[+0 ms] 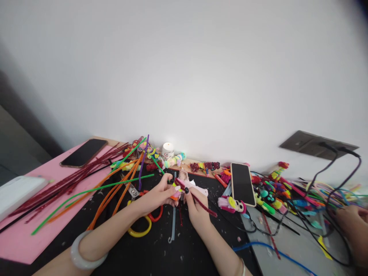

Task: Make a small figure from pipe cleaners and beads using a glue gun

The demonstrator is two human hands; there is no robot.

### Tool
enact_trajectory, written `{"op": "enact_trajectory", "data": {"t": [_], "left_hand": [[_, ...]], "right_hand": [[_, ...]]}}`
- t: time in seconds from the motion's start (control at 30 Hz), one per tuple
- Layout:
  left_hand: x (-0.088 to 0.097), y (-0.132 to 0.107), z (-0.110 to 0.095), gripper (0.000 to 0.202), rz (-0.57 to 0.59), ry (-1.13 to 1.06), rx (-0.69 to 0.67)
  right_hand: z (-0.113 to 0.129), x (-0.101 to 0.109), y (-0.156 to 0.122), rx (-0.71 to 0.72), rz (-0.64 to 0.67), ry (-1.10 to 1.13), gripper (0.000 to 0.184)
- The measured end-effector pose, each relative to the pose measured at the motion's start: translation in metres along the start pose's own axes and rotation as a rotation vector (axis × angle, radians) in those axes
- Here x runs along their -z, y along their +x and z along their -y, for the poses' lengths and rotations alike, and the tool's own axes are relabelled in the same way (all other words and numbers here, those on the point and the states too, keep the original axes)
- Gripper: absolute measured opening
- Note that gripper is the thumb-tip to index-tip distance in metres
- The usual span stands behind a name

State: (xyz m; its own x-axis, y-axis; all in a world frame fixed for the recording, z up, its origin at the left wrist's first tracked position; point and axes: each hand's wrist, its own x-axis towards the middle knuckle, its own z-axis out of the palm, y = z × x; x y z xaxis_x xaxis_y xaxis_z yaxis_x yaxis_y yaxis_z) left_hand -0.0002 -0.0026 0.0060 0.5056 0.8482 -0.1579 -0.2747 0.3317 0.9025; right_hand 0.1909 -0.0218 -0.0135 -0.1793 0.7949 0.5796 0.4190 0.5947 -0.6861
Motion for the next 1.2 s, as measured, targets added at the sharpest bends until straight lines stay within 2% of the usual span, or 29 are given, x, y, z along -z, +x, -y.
{"op": "enact_trajectory", "data": {"t": [0.43,1.0,1.2], "left_hand": [[-0.0027,0.0046,0.0048,0.050,-0.060,0.244,-0.166],[-0.0013,-0.0001,0.0025,0.037,-0.043,0.384,-0.262],[0.0018,-0.0006,0.0038,0.032,-0.114,0.486,-0.271]], "right_hand": [[0.0059,-0.0002,0.0025,0.016,-0.006,-0.028,0.042],[0.0033,0.0019,0.0011,0.015,-0.017,-0.041,0.044],[0.0007,-0.0001,-0.0011,0.047,-0.051,-0.077,0.041]]}}
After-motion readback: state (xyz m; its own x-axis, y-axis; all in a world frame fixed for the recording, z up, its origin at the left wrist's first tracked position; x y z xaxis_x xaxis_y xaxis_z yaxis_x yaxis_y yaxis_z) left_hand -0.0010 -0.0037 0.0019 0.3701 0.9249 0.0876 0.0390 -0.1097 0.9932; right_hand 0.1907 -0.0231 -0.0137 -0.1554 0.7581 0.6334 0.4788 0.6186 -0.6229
